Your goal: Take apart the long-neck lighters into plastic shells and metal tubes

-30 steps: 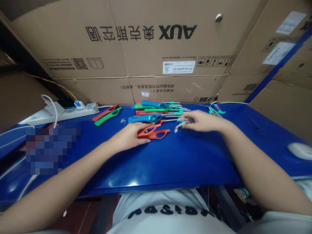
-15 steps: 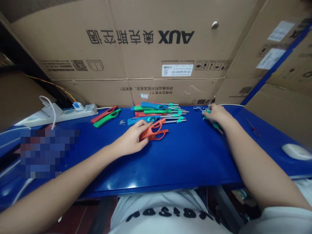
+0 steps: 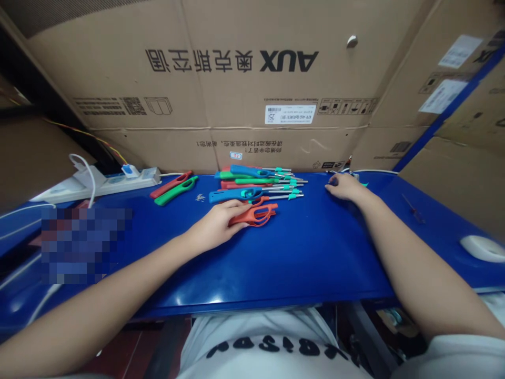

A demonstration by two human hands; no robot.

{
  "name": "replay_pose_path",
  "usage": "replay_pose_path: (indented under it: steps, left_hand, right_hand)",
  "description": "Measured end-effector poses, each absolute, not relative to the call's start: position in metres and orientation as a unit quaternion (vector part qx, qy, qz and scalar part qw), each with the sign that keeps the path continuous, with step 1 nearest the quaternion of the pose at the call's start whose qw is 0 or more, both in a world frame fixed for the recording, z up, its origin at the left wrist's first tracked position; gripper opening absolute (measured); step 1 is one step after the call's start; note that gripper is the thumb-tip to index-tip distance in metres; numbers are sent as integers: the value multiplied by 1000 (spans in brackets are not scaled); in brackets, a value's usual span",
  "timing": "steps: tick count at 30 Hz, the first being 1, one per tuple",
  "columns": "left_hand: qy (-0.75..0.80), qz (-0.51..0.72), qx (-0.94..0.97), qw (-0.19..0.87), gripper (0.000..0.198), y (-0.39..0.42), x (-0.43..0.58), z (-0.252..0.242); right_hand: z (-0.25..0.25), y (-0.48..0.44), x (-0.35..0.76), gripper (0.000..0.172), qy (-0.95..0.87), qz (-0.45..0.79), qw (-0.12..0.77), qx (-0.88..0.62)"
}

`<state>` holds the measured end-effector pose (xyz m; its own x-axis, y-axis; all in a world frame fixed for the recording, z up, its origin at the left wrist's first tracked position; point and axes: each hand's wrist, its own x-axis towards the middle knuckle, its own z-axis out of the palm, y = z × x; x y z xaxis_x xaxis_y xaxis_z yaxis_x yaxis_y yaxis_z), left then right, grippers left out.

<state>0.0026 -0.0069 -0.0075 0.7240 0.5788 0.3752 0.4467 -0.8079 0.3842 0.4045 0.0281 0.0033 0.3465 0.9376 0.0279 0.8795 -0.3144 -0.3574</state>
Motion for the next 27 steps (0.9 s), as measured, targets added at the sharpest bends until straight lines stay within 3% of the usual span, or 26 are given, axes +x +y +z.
replay_pose_path:
  steps: [4, 7, 10, 13, 16, 20, 23, 25, 27]
  left_hand:
    - [278, 238, 919, 143, 38, -6, 4, -11]
    - [296, 222, 916, 158, 42, -6, 6, -14]
    - [322, 207, 908, 173, 49, -6, 5, -11]
    - [331, 164, 909, 193, 45, -8, -1, 3]
    - [328, 107, 904, 254, 38, -6, -17, 30]
    - [380, 209, 838, 332, 57, 8, -47, 64]
    - [522, 291, 783, 170, 54, 30, -71, 70]
    - [604, 260, 753, -7, 41, 48, -86, 64]
    - [646, 192, 735, -72, 31, 65, -97, 53]
  right_hand:
    - [5, 24, 386, 24, -624, 26, 186, -759]
    - [4, 15, 355, 26, -758, 27, 230, -610]
    - [-1, 5, 325, 33, -857, 60, 215, -464]
    - [-3, -3, 308, 40, -872, 60, 150, -462]
    - [-2, -5, 308, 36, -861, 68, 109, -493]
    - [1, -3, 318, 26, -857, 83, 103, -499]
    - [3, -1, 327, 17, -861, 95, 88, -492]
    - [7, -2, 333, 14, -866, 113, 69, -482]
    - [11, -5, 337, 14, -870, 125, 51, -475]
